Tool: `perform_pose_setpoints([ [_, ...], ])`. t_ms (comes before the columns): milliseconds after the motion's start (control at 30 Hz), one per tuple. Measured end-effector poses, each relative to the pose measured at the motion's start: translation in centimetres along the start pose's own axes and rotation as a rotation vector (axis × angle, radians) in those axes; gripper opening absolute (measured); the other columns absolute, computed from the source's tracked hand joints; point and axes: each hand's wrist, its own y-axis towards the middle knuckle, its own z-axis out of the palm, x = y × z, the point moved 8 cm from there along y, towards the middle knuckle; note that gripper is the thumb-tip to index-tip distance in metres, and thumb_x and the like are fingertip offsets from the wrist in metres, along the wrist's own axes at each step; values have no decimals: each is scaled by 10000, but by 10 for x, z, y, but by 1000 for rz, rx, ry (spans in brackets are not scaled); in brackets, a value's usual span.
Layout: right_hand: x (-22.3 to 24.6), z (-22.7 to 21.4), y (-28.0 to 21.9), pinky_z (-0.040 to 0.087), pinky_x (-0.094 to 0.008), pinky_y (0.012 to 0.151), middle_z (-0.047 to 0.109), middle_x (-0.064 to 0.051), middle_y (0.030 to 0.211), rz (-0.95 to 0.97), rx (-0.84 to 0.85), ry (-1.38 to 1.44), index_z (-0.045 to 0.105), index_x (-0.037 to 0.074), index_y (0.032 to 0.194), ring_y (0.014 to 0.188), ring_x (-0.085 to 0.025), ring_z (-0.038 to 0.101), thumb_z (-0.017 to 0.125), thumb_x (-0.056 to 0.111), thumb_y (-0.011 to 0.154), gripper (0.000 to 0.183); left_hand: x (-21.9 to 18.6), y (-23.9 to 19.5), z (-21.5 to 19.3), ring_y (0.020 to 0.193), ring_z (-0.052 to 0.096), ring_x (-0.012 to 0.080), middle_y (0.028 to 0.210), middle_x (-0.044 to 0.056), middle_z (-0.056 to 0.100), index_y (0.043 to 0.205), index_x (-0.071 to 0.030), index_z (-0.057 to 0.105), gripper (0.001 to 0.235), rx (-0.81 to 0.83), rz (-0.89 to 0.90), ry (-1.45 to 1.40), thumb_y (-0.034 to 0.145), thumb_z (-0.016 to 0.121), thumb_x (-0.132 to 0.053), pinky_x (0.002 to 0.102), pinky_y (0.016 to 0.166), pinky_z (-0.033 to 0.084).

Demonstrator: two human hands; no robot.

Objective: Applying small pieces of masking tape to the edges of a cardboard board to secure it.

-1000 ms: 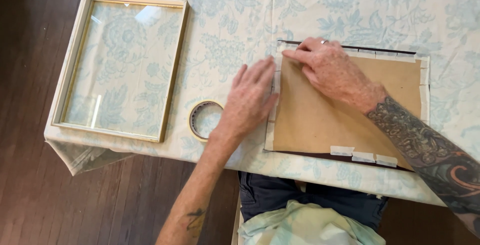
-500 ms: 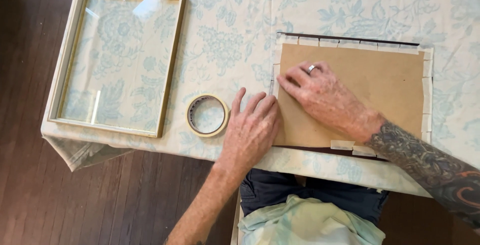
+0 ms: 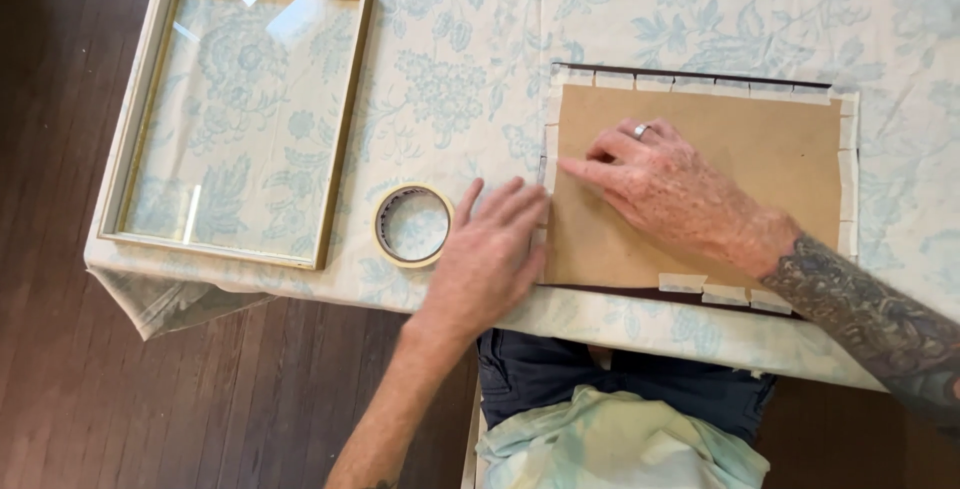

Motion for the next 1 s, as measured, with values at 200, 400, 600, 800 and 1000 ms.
perform_pose_setpoints([
  [200, 27, 14, -9, 522, -414, 943, 595, -21, 1109, 44, 77, -24, 678, 244, 1293, 1096, -196, 607, 711, 179, 908, 392, -17, -18, -24, 1283, 630, 312, 1205, 145, 735, 1142, -23, 757, 289, -53, -28, 31, 855, 725, -31, 564, 1226, 302],
  [400, 49, -9, -31, 497, -410, 898, 568, -15, 1084, 62, 54, 103, 682, 222, 1203, 1097, -210, 588, 679, 194, 900, 304, -16, -54, -42, 1111, 678, 226, 1061, 36, 733, 1036, -107, 778, 178, -211, -68, 119, 858, 765, -106, 486, 1121, 434],
  [600, 67, -7, -33, 470, -395, 927, 585, -20, 1090, 5, 13, 135, 689, 212, 1148, 1086, -210, 589, 650, 181, 906, 247, -31, -58, -31, 1070, 676, 249, 1021, 68, 723, 1017, -69, 786, 217, -206, -32, 35, 800, 796, -78, 536, 1114, 427],
  [800, 72, -1, -31, 472, -399, 940, 587, -11, 1083, -62, -73, 0, 685, 241, 1177, 1066, -204, 599, 699, 210, 867, 312, -38, -52, -32, 1153, 650, 277, 1160, 112, 705, 1138, -34, 742, 380, -206, -18, 61, 825, 799, -243, 573, 1144, 383],
  [1000, 59, -3, -17, 470, -382, 930, 546, 20, 1003, -39, -113, -86, 700, 297, 1128, 986, -180, 594, 711, 228, 890, 249, -40, -46, -26, 1183, 636, 313, 1121, 143, 684, 1100, 28, 723, 468, -205, 24, 70, 920, 705, -403, 612, 1170, 341],
])
